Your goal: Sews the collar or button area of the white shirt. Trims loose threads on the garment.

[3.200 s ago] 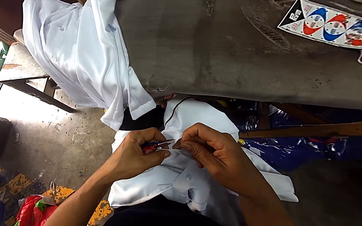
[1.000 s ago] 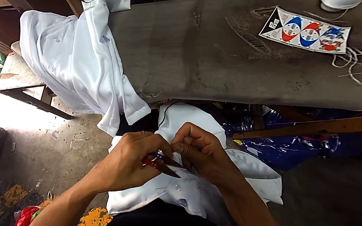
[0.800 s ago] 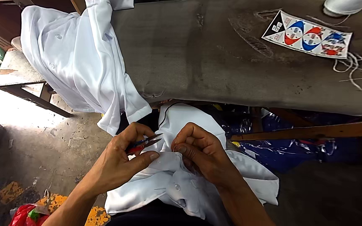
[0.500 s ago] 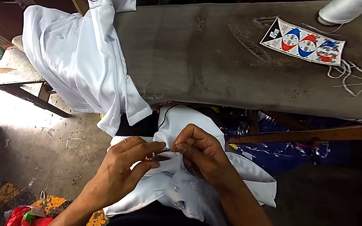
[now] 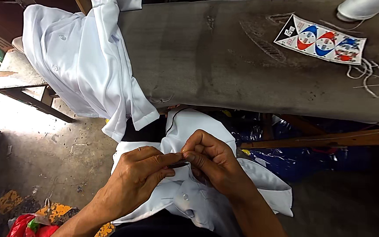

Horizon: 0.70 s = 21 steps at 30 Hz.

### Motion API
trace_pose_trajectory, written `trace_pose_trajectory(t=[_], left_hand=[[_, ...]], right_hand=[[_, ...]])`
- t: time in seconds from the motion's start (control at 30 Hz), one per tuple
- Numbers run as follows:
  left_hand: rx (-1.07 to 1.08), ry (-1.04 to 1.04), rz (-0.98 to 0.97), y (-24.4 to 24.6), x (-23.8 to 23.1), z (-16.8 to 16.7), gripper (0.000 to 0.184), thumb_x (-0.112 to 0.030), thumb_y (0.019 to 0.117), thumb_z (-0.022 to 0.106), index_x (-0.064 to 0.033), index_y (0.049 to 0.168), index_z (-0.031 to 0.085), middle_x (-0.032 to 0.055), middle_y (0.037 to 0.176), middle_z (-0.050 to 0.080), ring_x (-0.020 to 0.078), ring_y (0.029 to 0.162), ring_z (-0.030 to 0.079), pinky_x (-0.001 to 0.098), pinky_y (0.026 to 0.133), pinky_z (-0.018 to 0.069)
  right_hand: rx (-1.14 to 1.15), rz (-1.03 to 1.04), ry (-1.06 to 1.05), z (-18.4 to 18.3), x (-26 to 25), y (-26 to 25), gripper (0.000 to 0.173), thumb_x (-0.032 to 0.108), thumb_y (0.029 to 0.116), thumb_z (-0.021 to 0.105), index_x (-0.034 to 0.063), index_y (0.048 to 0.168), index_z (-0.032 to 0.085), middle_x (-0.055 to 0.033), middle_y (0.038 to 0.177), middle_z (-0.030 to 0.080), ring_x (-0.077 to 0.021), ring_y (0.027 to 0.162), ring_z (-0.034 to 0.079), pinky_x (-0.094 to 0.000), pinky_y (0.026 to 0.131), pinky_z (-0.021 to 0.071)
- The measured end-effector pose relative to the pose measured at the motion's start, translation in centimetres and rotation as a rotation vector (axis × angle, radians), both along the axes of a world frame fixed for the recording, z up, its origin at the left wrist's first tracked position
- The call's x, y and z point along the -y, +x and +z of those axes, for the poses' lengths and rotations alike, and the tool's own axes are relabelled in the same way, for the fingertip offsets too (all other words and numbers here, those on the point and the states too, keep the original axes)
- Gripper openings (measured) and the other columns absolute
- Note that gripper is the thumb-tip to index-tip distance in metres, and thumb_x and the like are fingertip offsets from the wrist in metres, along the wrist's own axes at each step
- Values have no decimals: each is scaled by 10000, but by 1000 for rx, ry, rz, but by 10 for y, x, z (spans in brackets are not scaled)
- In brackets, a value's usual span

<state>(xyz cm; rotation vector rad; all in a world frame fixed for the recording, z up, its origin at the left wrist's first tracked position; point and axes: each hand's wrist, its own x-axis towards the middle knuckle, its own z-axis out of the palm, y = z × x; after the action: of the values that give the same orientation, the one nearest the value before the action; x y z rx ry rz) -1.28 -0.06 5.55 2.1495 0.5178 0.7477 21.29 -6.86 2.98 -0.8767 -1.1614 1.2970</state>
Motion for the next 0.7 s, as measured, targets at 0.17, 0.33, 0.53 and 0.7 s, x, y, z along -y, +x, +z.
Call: trace_pose_trajectory(t=[0.17,0.33,0.53,0.7], left_hand=[[-4,-4,-19,-1,-1,2,239,-182,1018,652,-61,1194,760,53,1020,751,97,954,689,259,873,563],[31,-91,-29,-2,-4,3,225,-157,1016,653,-37,1174,758,53,1030,751,88,954,695,252,866,581],[60,-72,208,7,-32,16,299,-195,1000,661,-65,1267,699,-9,1010,708,23,799,636,195,707,555],[-142,403,338,56,-108,40,321,-201,1020,587,-49,1285,685,98,1029,716,186,894,664,366,802,537]], right_hand=[[14,1,3,0,0,1,22,104,1038,588,94,1020,595,63,745,594,32,587,525,-99,517,424],[16,2,5,-1,0,2,27,110,1041,587,95,1021,595,61,762,605,32,596,531,-100,522,430],[92,-43,36,1,3,4,37,113,1042,583,85,1025,599,50,815,634,24,628,553,-110,551,454],[397,-137,161,9,10,7,95,126,1050,568,53,1041,627,24,859,661,13,689,595,-125,602,501]])
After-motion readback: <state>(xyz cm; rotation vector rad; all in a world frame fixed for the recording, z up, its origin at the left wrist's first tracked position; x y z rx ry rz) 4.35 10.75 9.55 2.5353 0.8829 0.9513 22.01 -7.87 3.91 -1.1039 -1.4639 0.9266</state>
